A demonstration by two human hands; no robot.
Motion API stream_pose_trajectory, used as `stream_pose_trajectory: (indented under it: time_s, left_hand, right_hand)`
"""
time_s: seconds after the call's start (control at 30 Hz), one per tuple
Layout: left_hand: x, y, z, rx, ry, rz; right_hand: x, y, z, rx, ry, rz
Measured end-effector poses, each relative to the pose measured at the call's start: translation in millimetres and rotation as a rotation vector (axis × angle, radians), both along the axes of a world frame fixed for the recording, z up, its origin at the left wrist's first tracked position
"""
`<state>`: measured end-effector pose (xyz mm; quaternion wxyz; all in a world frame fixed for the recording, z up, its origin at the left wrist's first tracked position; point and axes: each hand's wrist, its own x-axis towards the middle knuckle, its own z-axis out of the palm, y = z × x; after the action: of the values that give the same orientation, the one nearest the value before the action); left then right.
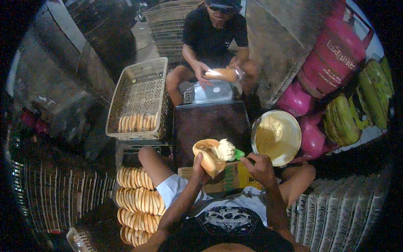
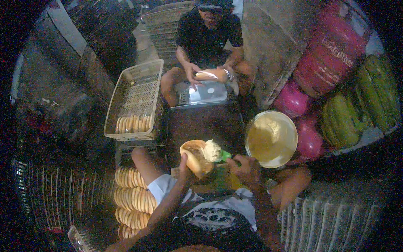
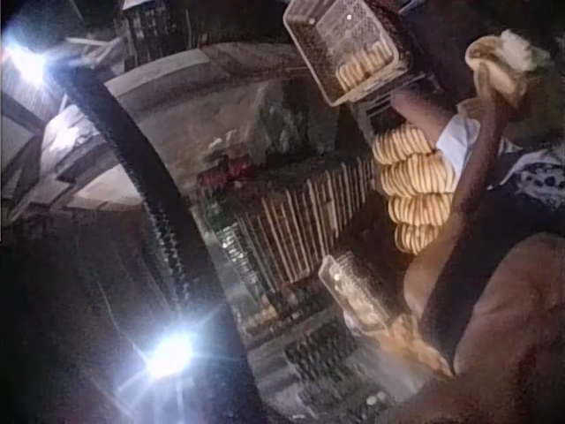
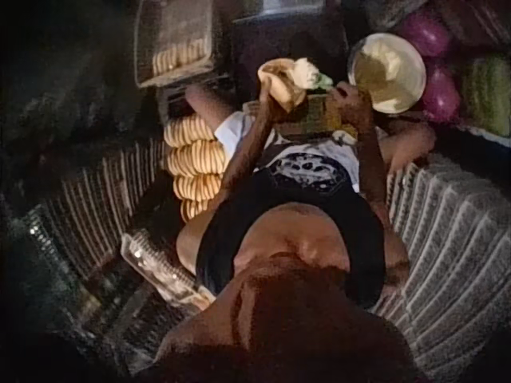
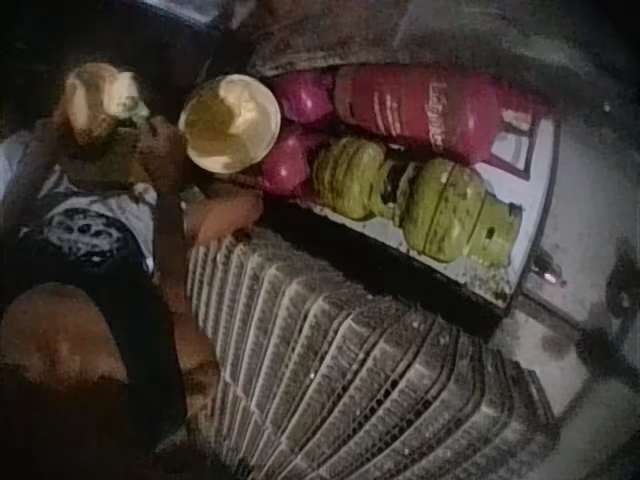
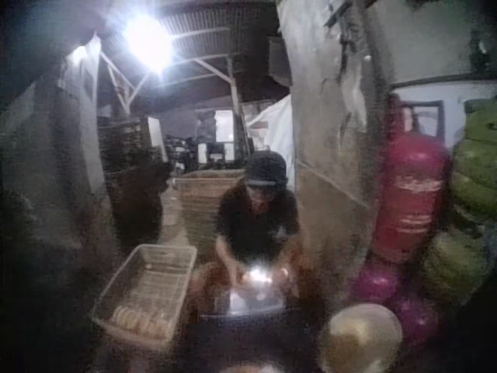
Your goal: The person scoops a yellow paste from a bowl with a green spatula and spreads it inside split buns. They handle each bun one at a time, filling the interior and placing the finished buns into a nearby basket.
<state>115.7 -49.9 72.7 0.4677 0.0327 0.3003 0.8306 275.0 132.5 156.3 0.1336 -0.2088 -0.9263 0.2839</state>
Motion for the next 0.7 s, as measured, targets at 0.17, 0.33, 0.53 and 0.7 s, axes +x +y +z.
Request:
stream_pose_trajectory:
  time_s: [0.17,0.33,0.53,0.7]
  left_hand:
    - [-15.2,-2.3,25.8,-0.232,-0.093,-0.086]
    - [-18.0,0.1,30.7,-0.085,-0.175,-0.195]
    - [-34.7,-0.2,14.3,-0.455,-0.087,-0.163]
    - [-28.8,1.5,0.1,-0.177,-0.289,-0.272]
  right_hand:
    - [-1.2,15.6,12.0,0.072,0.187,0.110]
    - [-30.5,23.9,9.8,0.262,0.004,0.303]
    - [-26.7,19.2,9.4,0.536,-0.019,0.497]
    - [-16.8,26.8,-4.1,0.512,0.113,0.401]
